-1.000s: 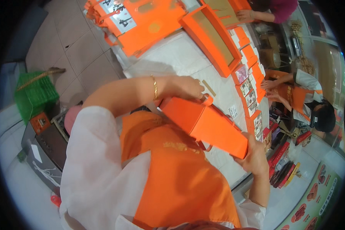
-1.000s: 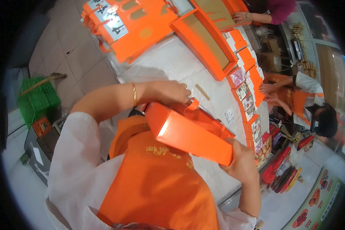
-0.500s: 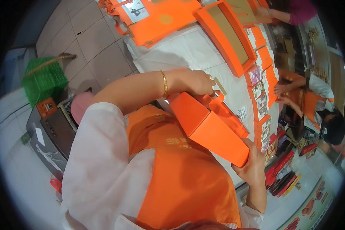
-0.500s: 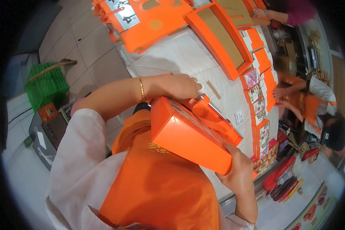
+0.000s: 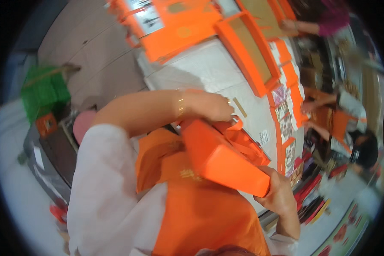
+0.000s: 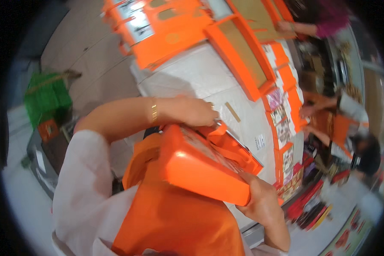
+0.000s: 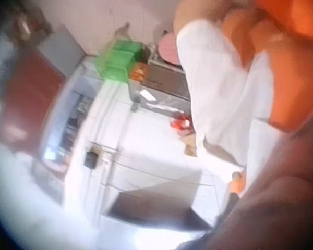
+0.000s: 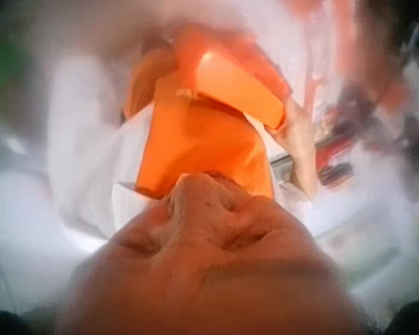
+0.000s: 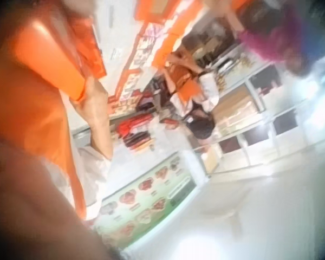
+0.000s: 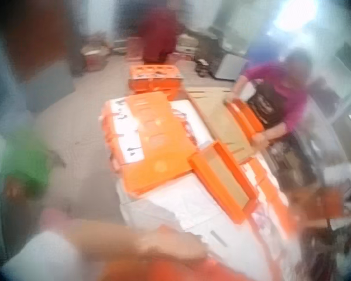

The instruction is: The person assembles orange gift boxes by placing small wrapped items into compartments, inserting cardboard dividers, and closing the lids. The person repeatedly handles multiple boxes, arranging contents and securing the packaging on a table.

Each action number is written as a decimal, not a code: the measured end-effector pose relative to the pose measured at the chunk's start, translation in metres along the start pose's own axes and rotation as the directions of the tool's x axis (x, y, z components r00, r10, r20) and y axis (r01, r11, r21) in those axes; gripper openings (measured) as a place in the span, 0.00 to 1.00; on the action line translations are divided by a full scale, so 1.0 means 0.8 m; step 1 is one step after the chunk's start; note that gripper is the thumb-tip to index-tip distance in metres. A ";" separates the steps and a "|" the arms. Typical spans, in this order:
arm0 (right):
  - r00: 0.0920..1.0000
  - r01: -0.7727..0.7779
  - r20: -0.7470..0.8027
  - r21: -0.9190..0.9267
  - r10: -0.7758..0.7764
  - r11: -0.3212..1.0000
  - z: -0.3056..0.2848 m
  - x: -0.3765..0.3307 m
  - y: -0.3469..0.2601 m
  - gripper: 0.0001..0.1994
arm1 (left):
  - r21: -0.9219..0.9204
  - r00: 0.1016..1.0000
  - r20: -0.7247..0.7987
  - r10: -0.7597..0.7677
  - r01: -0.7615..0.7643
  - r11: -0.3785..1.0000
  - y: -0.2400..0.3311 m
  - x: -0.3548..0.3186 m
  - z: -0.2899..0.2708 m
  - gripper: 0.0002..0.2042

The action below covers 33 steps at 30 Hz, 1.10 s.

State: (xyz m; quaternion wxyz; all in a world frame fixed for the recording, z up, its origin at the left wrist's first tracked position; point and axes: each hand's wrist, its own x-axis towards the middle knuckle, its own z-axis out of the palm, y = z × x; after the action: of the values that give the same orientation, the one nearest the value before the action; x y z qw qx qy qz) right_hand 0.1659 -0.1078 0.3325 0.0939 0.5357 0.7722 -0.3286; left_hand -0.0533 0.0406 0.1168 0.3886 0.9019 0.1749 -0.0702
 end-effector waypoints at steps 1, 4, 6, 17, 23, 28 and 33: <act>1.000 0.029 0.000 0.008 -0.029 1.000 0.001 0.003 0.003 0.35 | -0.014 1.000 0.006 -0.013 0.013 1.000 0.005 -0.002 -0.005 0.17; 0.994 0.108 0.003 0.066 -0.108 0.992 0.001 0.001 0.008 0.36 | -0.251 0.991 0.037 -0.128 0.133 0.959 0.012 0.003 -0.001 0.16; 0.987 0.159 0.000 0.098 -0.160 0.982 0.004 -0.002 0.010 0.39 | -0.203 0.995 0.049 -0.089 0.097 0.974 0.024 0.002 -0.011 0.15; 0.992 0.125 0.006 0.075 -0.126 0.989 0.020 -0.025 0.014 0.46 | 0.206 0.974 0.213 0.072 -0.117 0.971 0.016 0.028 -0.029 0.14; 0.990 0.120 -0.076 0.058 -0.116 0.991 0.028 -0.022 0.008 0.34 | 0.108 0.977 0.200 -0.077 0.056 0.993 0.020 0.024 -0.023 0.13; 0.989 0.120 -0.088 0.031 -0.116 0.992 0.033 -0.021 0.008 0.32 | 0.194 0.980 0.194 -0.052 0.014 0.981 0.026 0.021 -0.021 0.09; 0.978 0.151 -0.155 0.047 -0.142 0.987 0.039 -0.006 0.008 0.31 | 0.265 0.972 0.221 -0.074 0.013 0.964 0.034 0.018 -0.034 0.07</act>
State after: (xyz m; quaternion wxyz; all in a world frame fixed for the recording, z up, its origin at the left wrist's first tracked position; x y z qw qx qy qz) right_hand 0.1676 -0.1293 0.3085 -0.0052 0.5034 0.8044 -0.3155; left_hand -0.0302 0.0467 0.1499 0.2819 0.9272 0.1379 -0.2047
